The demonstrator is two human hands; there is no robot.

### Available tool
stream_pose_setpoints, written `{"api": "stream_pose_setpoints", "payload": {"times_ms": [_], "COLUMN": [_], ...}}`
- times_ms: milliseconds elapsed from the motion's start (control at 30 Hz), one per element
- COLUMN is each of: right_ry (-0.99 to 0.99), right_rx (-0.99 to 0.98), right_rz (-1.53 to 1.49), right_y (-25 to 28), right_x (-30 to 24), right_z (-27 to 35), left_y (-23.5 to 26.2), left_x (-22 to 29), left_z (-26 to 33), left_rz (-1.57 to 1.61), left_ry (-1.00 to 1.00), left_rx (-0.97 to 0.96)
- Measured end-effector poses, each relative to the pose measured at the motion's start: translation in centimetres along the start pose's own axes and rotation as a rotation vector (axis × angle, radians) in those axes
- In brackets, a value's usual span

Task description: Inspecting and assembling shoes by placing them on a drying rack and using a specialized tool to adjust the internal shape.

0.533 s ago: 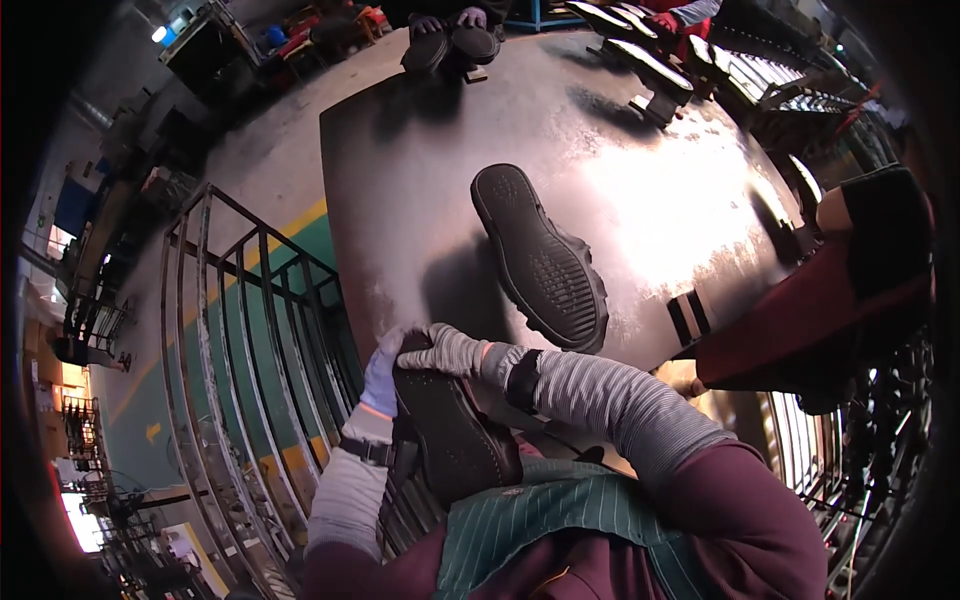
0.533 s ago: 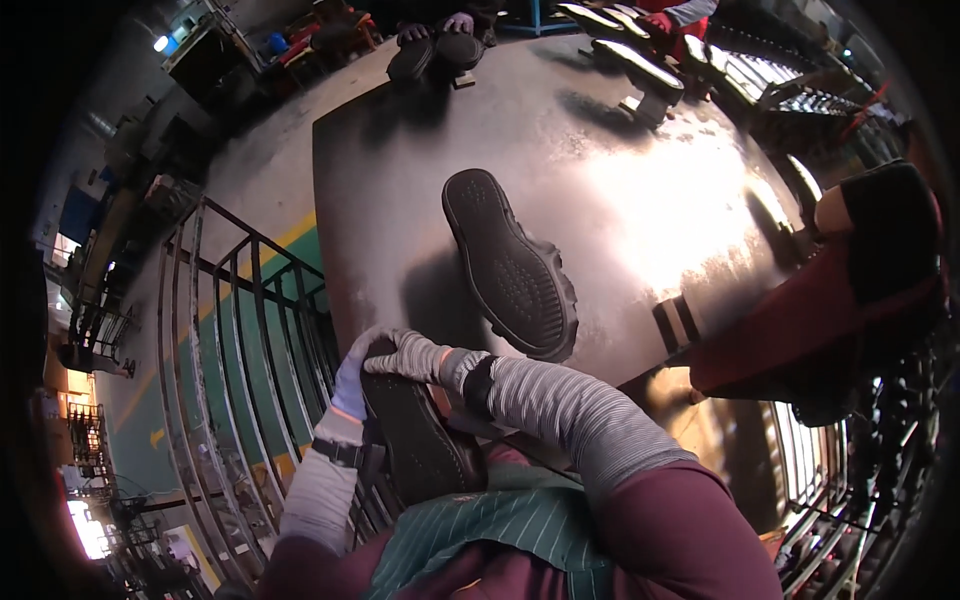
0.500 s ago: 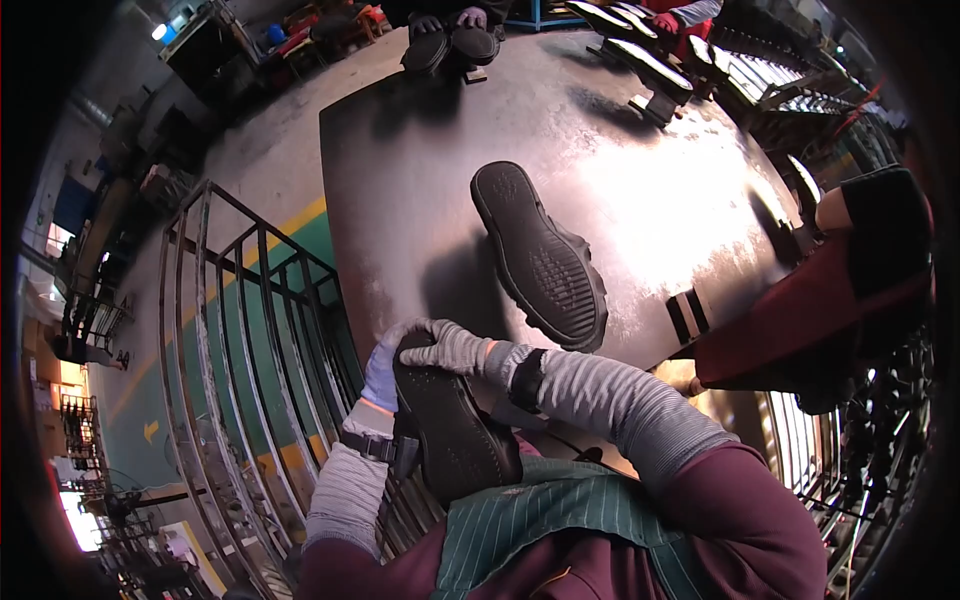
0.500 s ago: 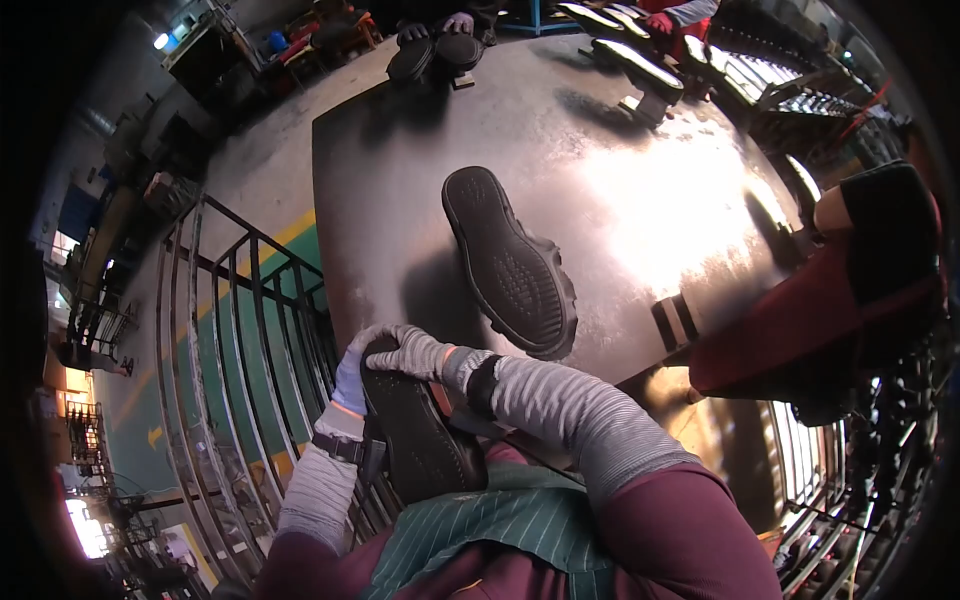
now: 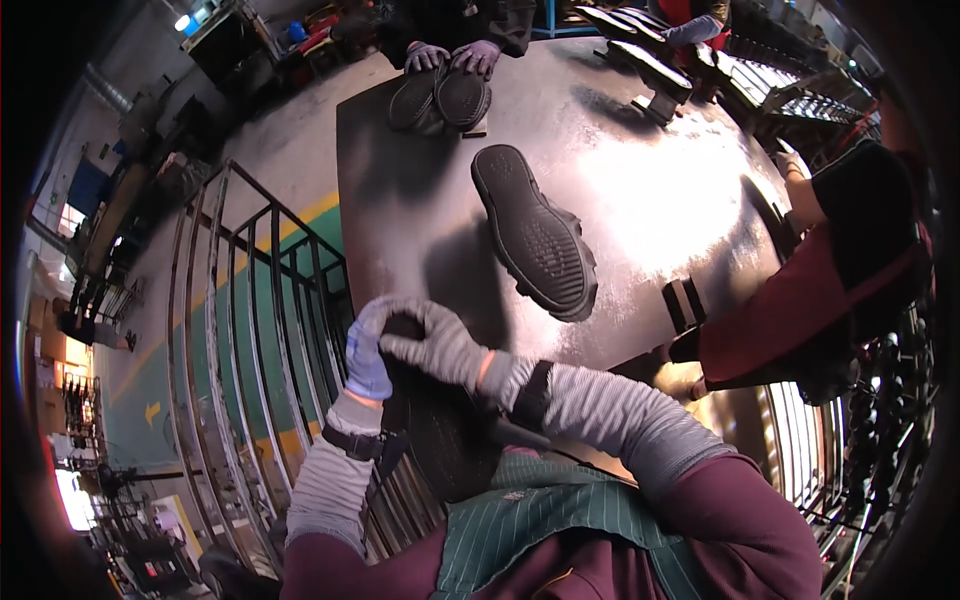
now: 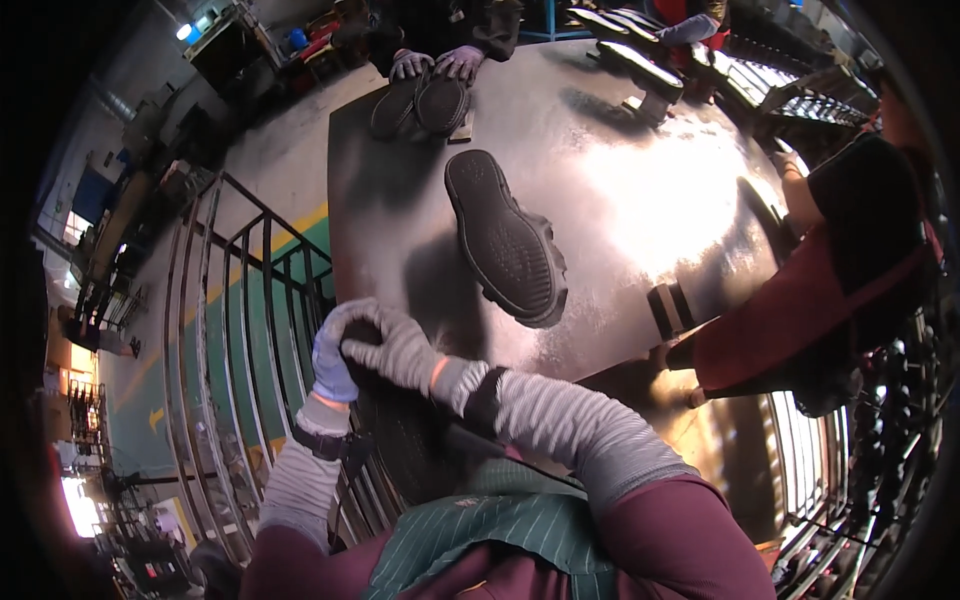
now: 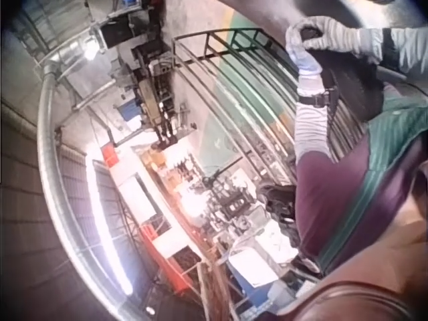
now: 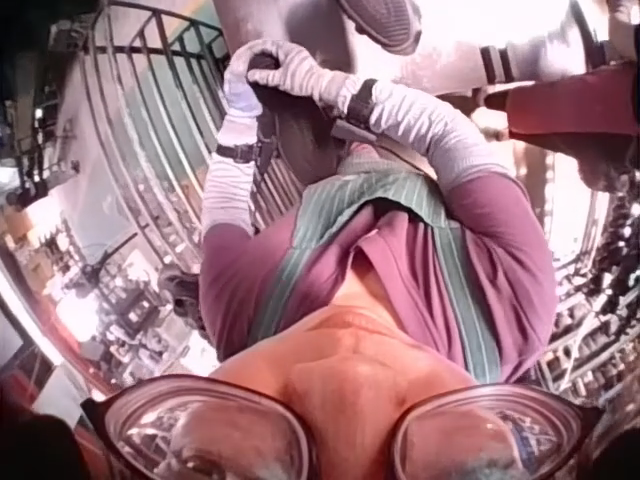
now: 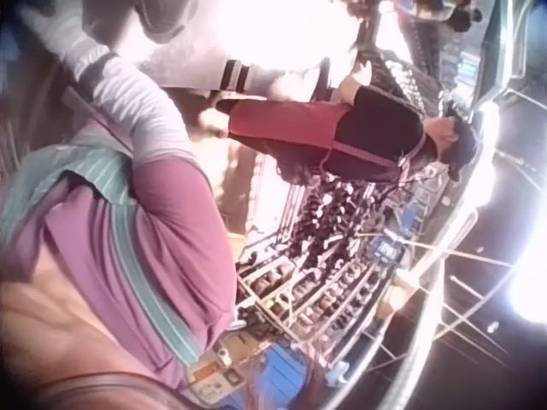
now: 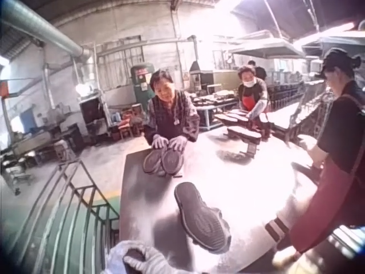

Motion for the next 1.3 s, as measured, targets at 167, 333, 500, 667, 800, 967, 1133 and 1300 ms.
{"api": "stream_pose_setpoints", "payload": {"times_ms": [167, 333, 500, 667, 800, 967, 1133, 1300], "right_ry": [-0.071, 0.08, -0.259, -0.244, -0.26, -0.264, -0.246, -0.159], "right_rx": [-0.054, 0.167, 0.42, 0.365, 0.299, 0.278, 0.288, 0.319], "right_rz": [-0.1, 0.117, 0.289, 0.463, 0.399, 0.265, 0.294, 0.33], "right_y": [-0.1, 2.3, 3.2, 2.4, 2.1, 2.2, 2.2, 1.4], "right_x": [0.4, 1.6, 4.8, 4.2, 4.3, 5.5, 5.5, 3.8], "right_z": [0.2, 0.4, 4.6, 5.1, 5.1, 4.7, 4.5, 6.1], "left_y": [-0.6, -0.7, -0.4, 2.0, 2.1, 2.2, 2.2, 1.9], "left_x": [0.5, -0.5, -0.1, -2.1, -2.0, -2.6, -2.6, -1.7], "left_z": [0.8, 3.2, 9.5, 9.5, 9.4, 9.4, 9.4, 10.0], "left_rz": [-0.011, -0.285, -0.706, -0.531, -0.45, -0.455, -0.472, -0.242], "left_ry": [0.022, 0.008, 0.001, 0.147, 0.188, 0.214, 0.239, 0.165], "left_rx": [0.042, 0.087, 0.074, 0.195, 0.214, 0.216, 0.229, 0.322]}}
Point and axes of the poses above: each hand's wrist, its own z-axis away from the middle knuckle, its own y-axis out of the back of the hand, x = y × z, the point moved 7 cm from there along -z, towards the middle knuckle, and after that the axes turned 15 degrees about -y, right-handed, at the moved point
